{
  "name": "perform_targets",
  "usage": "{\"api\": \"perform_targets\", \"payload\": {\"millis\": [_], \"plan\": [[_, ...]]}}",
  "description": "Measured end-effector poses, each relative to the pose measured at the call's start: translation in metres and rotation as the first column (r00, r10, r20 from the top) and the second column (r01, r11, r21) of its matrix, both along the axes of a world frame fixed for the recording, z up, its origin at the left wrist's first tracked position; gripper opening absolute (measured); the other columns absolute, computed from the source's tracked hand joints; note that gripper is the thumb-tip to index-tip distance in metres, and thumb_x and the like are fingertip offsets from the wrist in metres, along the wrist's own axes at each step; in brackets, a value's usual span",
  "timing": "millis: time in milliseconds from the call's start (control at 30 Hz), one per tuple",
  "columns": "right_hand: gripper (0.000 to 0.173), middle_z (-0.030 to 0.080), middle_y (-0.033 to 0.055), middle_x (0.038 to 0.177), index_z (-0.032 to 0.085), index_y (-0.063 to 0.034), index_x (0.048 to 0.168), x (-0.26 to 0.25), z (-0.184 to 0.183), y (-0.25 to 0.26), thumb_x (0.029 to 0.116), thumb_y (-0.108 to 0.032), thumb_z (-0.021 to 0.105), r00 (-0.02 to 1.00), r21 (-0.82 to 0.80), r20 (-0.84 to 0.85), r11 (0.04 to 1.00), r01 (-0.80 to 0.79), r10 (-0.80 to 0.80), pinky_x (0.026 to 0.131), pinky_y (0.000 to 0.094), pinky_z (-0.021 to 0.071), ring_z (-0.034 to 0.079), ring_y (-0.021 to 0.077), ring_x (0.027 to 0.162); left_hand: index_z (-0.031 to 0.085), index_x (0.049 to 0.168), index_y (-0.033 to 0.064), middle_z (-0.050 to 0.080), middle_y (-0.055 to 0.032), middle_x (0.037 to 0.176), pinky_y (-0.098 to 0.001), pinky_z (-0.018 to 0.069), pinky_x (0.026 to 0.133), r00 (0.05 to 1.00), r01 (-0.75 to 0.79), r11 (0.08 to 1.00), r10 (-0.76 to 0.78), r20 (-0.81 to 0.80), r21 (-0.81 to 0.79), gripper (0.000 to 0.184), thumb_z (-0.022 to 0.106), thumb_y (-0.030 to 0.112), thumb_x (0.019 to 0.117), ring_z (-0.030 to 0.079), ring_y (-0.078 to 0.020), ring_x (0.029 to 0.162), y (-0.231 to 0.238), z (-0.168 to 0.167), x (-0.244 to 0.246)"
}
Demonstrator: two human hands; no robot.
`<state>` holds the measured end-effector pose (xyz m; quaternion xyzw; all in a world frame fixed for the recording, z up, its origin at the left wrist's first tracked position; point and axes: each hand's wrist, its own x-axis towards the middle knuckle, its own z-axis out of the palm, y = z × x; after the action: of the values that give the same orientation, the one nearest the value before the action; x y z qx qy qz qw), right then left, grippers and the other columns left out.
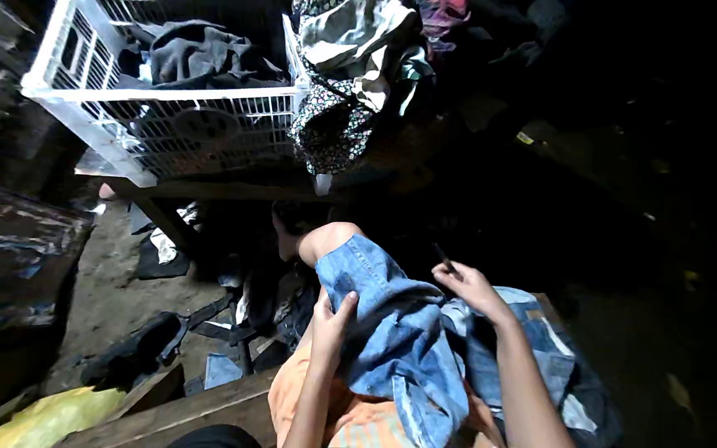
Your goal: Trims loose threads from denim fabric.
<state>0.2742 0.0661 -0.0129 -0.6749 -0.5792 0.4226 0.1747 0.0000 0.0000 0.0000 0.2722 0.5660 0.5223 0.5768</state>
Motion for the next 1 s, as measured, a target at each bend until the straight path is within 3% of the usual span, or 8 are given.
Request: {"api": "perform_targets", "payload": {"millis": [200,333,433,533,733,867,967,1000], "plan": [[0.043,0.068,0.0067,0.096,0.062,0.0030,0.131,-0.064,0.034,-0.001,0.1065,-0.028,0.043,0.952,0.336,-0.165,0.922,-0.193,0.260,0.071,0.0243,0.0496,0.057,0.0039,0.074,0.063,0.106,-0.0028,0.072,0.0000,0.086,-0.0227,0.0596,0.078,0.995,-0.072,0.997,0.073,0.072,-0.027,0.011,0.056,0.002,0.0986,0.070,-0.0035,0.079,0.001,0.005,0.002],[0.057,0.072,0.0133,0.099,0.062,-0.0035,0.136,-0.099,0.047,-0.013,0.1033,-0.048,0.048,0.891,0.403,-0.045,0.824,-0.398,0.452,0.072,0.0428,0.0555,0.067,0.0217,0.079,0.065,0.098,0.0015,0.072,0.0040,0.081,-0.0225,0.0597,0.077,0.991,-0.108,0.993,0.105,0.078,0.038,0.010,0.056,-0.002,0.0943,0.070,-0.0019,0.077,0.001,0.014,0.000],[0.063,0.072,0.0136,0.095,0.061,-0.0042,0.138,-0.111,0.050,-0.017,0.0995,-0.053,0.052,0.879,0.485,0.102,0.748,-0.452,0.465,0.066,0.0456,0.0553,0.067,0.0264,0.075,0.066,0.092,0.0069,0.072,0.0084,0.080,-0.0215,0.0594,0.076,0.993,-0.094,0.986,0.084,0.080,0.135,0.015,0.057,-0.004,0.0880,0.069,0.0009,0.077,-0.001,0.013,-0.002],[0.056,0.074,0.0129,0.097,0.064,-0.0075,0.137,-0.115,0.046,-0.019,0.0998,-0.049,0.054,0.865,0.556,0.122,0.688,-0.466,0.487,0.066,0.0425,0.0566,0.069,0.0250,0.076,0.066,0.094,0.0078,0.072,0.0109,0.082,-0.0201,0.0585,0.079,0.997,-0.054,0.980,0.041,0.072,0.191,0.018,0.058,-0.006,0.0841,0.068,0.0033,0.080,-0.004,0.016,-0.001],[0.040,0.060,0.0060,0.075,0.073,-0.0242,0.129,-0.118,0.034,-0.024,0.1021,-0.045,0.052,0.886,0.652,0.148,0.630,-0.422,0.440,0.053,0.0301,0.0463,0.055,0.0155,0.059,0.065,0.094,0.0069,0.071,0.0109,0.082,-0.0193,0.0582,0.078,0.998,-0.005,0.982,-0.007,0.067,0.188,0.019,0.053,-0.006,0.0872,0.068,0.0037,0.079,-0.006,0.021,-0.001],[0.035,0.066,0.0090,0.080,0.076,-0.0138,0.123,-0.111,0.018,-0.011,0.1004,-0.033,0.059,0.980,0.714,0.065,0.677,-0.178,0.188,0.060,0.0315,0.0514,0.060,0.0162,0.065,0.064,0.095,0.0057,0.070,0.0070,0.079,-0.0203,0.0576,0.074,0.991,-0.025,0.999,0.021,0.135,0.033,0.021,0.046,-0.004,0.0919,0.067,0.0007,0.075,-0.006,0.029,0.001],[0.038,0.072,0.0111,0.118,0.066,0.0047,0.129,-0.091,0.022,-0.002,0.1021,-0.020,0.057,0.936,0.588,-0.279,0.809,-0.011,0.215,0.089,0.0169,0.0512,0.065,0.0001,0.096,0.059,0.110,0.0003,0.068,0.0022,0.086,-0.0217,0.0578,0.075,0.984,-0.092,0.993,0.103,0.142,-0.078,0.019,0.046,-0.001,0.0957,0.068,-0.0019,0.079,-0.003,0.036,0.002],[0.040,0.069,0.0055,0.125,0.061,0.0077,0.133,-0.087,0.028,-0.005,0.1034,-0.019,0.054,0.881,0.507,-0.407,0.862,-0.003,0.243,0.087,0.0111,0.0491,0.062,-0.0076,0.097,0.058,0.113,-0.0010,0.068,0.0021,0.088,-0.0214,0.0578,0.077,0.986,-0.096,0.993,0.105,0.129,-0.071,0.019,0.046,0.001,0.0976,0.068,-0.0015,0.080,-0.001,0.035,0.001]]}}
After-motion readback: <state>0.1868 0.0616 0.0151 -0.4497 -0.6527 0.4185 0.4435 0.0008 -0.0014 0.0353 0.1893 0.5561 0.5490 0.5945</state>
